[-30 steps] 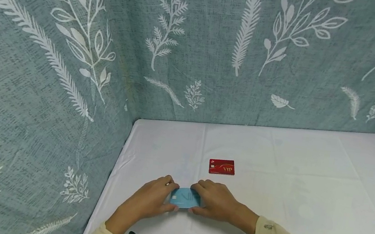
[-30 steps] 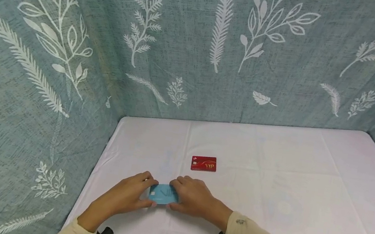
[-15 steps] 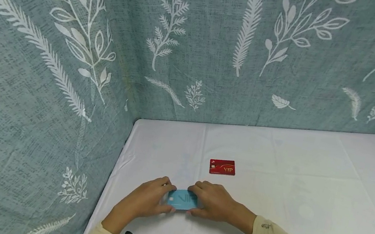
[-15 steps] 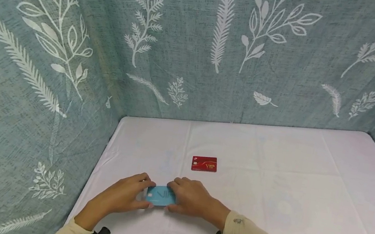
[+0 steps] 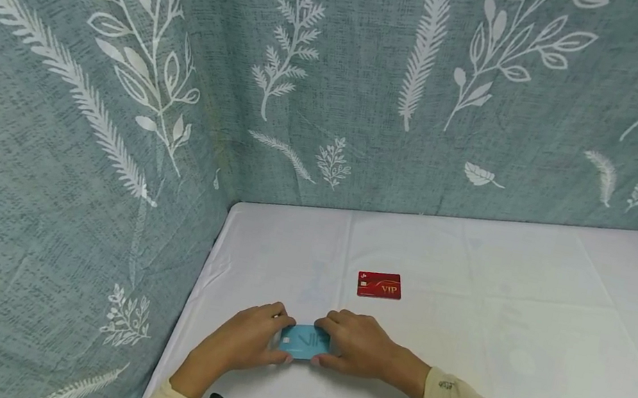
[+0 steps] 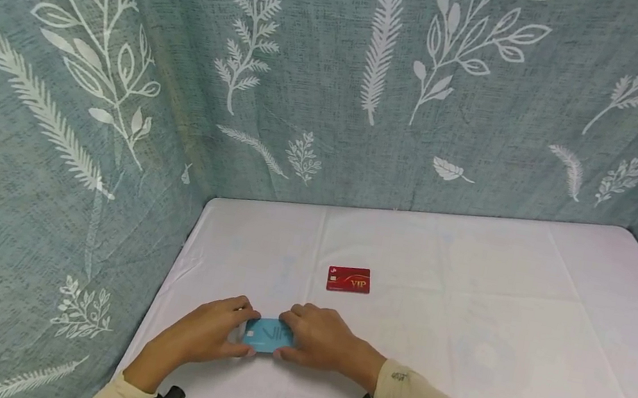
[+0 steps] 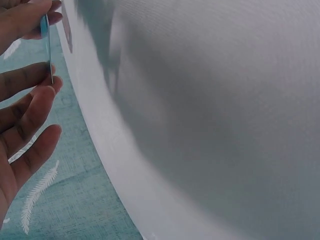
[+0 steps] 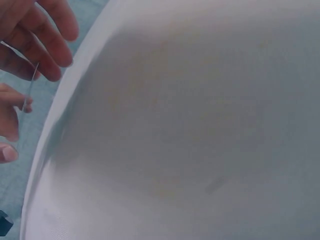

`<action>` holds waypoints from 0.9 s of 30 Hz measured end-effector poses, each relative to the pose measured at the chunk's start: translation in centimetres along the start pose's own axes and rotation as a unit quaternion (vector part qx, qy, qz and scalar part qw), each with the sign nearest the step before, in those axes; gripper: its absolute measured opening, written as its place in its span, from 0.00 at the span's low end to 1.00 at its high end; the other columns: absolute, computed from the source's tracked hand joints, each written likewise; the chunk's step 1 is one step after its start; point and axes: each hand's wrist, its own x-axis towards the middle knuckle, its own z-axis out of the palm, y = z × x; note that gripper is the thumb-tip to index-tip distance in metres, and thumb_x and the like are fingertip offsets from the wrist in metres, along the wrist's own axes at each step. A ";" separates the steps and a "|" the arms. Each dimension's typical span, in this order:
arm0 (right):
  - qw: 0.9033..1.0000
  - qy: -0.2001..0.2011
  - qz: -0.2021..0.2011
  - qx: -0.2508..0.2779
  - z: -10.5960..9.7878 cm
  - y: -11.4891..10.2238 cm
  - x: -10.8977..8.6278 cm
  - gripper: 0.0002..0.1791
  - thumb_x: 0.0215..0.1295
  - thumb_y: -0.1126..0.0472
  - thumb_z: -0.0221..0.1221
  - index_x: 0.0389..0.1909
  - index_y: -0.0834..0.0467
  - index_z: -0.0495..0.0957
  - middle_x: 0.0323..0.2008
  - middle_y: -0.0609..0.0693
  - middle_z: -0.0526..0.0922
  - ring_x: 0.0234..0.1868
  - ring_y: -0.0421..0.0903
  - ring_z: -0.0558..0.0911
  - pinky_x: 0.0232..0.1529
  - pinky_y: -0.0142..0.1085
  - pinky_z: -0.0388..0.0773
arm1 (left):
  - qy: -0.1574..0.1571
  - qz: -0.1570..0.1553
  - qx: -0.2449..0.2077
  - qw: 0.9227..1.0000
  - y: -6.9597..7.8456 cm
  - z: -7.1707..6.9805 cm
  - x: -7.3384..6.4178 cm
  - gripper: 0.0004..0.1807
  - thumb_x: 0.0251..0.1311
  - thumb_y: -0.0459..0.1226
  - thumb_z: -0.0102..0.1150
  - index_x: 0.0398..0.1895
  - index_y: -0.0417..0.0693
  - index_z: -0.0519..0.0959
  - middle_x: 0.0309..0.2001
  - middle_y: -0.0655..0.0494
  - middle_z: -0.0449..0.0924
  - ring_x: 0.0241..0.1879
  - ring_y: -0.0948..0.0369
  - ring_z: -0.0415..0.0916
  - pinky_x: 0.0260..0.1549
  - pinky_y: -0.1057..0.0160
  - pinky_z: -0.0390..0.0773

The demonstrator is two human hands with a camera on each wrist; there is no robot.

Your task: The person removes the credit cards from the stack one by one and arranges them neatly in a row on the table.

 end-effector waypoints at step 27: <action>0.996 0.012 -0.009 -0.085 1.0 -0.5 1.5 0.31 0.59 0.39 0.69 0.56 0.55 0.80 0.47 0.48 0.86 0.46 0.43 0.84 0.47 0.34 0.83 | 0.037 0.025 0.112 0.993 -0.8 1.1 0.0 0.28 0.50 0.53 0.75 0.48 0.45 0.83 0.41 0.54 0.78 0.34 0.60 0.77 0.35 0.62 0.79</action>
